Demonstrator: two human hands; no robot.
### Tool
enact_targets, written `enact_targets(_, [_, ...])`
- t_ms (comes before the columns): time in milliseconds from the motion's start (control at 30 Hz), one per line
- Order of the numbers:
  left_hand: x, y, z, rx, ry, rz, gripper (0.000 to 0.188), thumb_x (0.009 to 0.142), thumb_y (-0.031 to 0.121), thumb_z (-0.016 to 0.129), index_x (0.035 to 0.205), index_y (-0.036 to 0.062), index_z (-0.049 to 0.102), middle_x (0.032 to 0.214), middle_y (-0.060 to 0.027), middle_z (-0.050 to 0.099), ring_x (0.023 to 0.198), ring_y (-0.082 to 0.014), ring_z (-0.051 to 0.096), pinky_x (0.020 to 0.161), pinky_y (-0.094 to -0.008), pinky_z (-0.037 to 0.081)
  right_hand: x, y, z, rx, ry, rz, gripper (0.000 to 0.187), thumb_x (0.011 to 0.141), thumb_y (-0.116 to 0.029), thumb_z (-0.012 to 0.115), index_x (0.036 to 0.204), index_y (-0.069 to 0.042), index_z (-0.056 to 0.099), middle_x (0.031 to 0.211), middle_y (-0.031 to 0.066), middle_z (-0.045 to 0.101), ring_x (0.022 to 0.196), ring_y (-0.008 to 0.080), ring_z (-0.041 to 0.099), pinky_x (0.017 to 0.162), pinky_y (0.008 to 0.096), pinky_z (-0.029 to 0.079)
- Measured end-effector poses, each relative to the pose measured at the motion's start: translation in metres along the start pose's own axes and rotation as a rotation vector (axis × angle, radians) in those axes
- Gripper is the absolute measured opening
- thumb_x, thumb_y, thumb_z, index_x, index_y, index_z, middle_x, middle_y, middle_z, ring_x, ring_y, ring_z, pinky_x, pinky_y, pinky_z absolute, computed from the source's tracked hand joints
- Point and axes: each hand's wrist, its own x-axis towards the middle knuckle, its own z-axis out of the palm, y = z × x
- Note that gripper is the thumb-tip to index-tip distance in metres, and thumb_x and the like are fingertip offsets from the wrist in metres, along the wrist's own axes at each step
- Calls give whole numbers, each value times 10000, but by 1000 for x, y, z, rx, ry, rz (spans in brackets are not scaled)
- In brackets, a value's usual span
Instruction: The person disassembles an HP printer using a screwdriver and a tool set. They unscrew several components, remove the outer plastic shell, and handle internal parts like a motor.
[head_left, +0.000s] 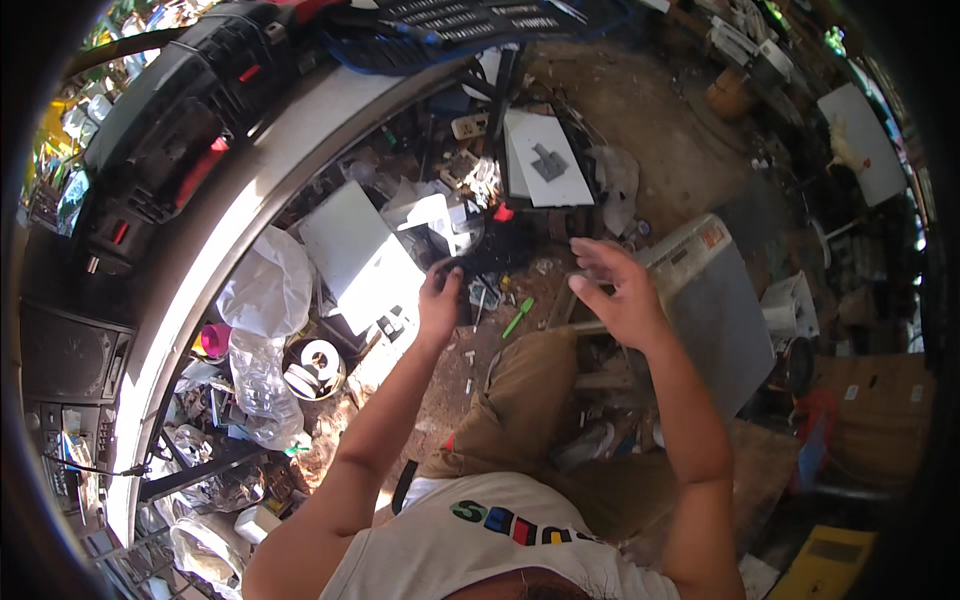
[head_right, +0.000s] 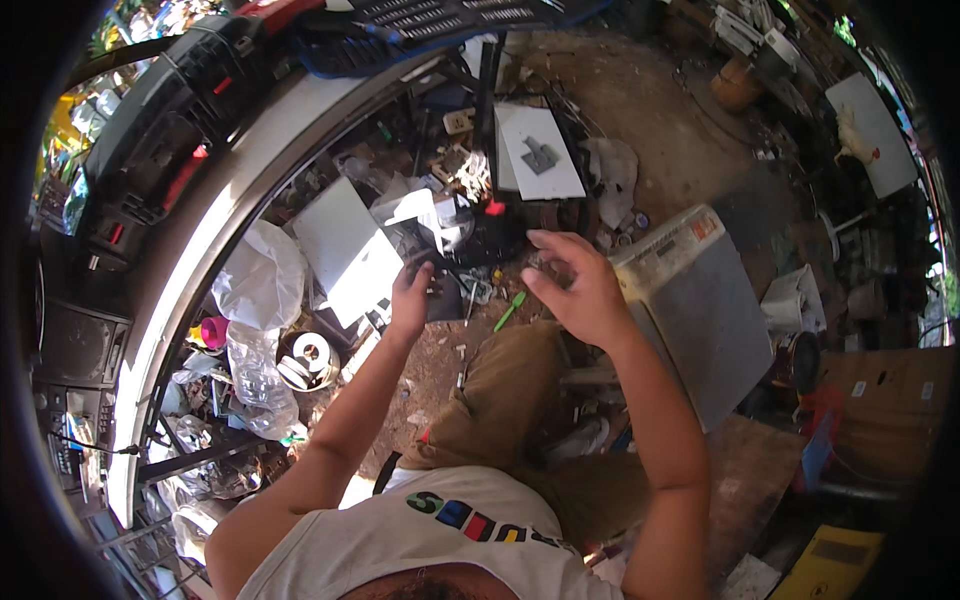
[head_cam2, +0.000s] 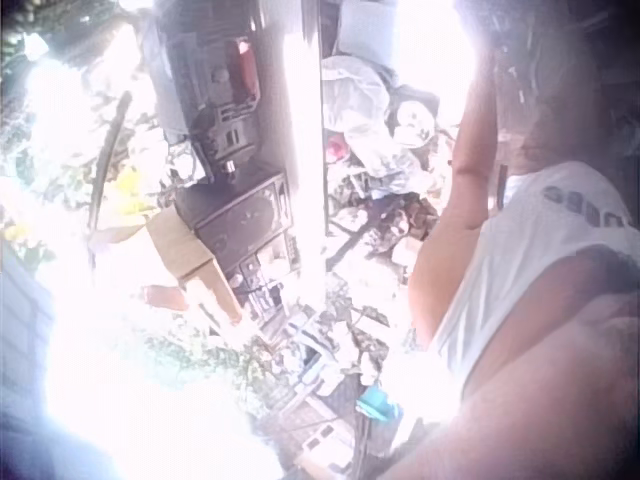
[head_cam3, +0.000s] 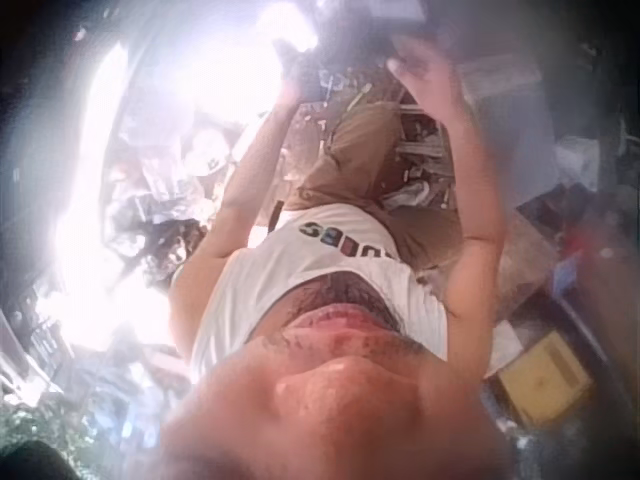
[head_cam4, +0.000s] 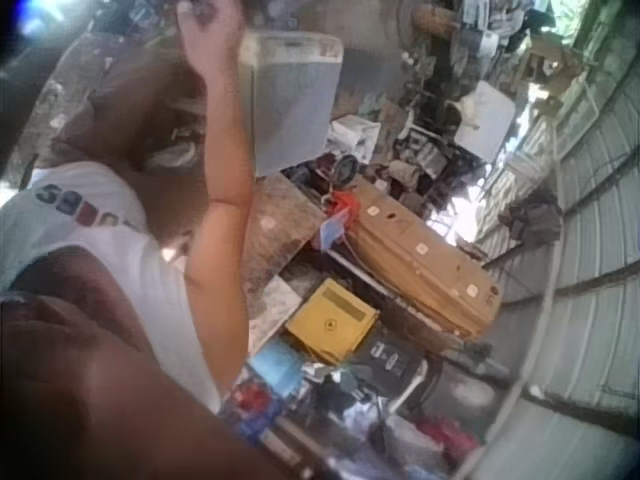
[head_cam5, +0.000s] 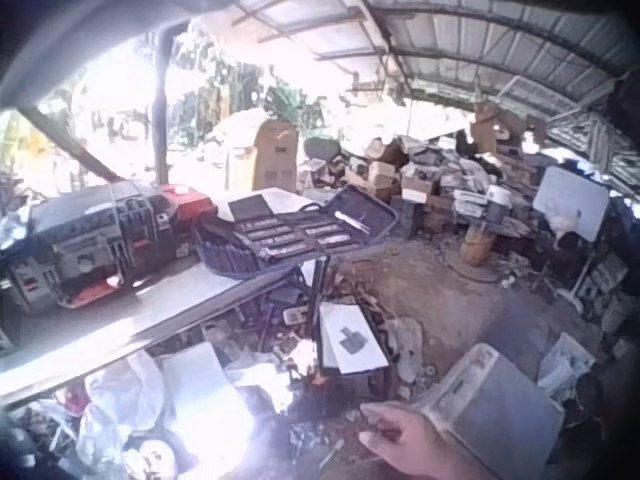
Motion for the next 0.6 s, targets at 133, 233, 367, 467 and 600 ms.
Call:
enact_targets(133, [74,-28,27,234,-192,-36,339,987,260,654,1238,36,617,975,-48,704,770,-130,637,660,-293,521,-211,83,-74,121,419,477,471,963,-143,712,1389,7,575,1245,116,674,1109,172,642,989,318,503])
enact_targets(233, [126,-30,76,270,-194,-112,429,965,295,694,1294,38,595,903,-71,676,709,-130,622,597,-297,512,-380,108,-118,24,691,722,498,976,-193,709,1401,16,558,1219,107,675,1075,155,637,941,301,504])
enact_targets(367, [234,-89,55,425,164,-108,540,902,328,716,1272,-52,613,1092,-167,704,904,-309,695,758,-390,555,-522,122,-114,150,962,938,496,966,-218,698,1391,3,571,1130,71,678,978,132,632,828,274,493])
enact_targets(467, [130,-86,153,145,-297,73,278,974,188,672,1155,-22,654,1013,-76,689,848,-155,646,731,-310,535,-585,99,-71,186,1191,1073,474,953,-245,686,1364,-25,600,1050,37,674,904,120,624,759,265,475])
enact_targets(600, [-68,-67,243,277,-580,449,207,978,129,665,1152,17,668,1023,-64,690,910,-130,617,836,-300,515,-654,172,-5,419,1173,1165,428,991,-288,649,1361,-77,605,1048,8,671,835,124,600,740,299,485])
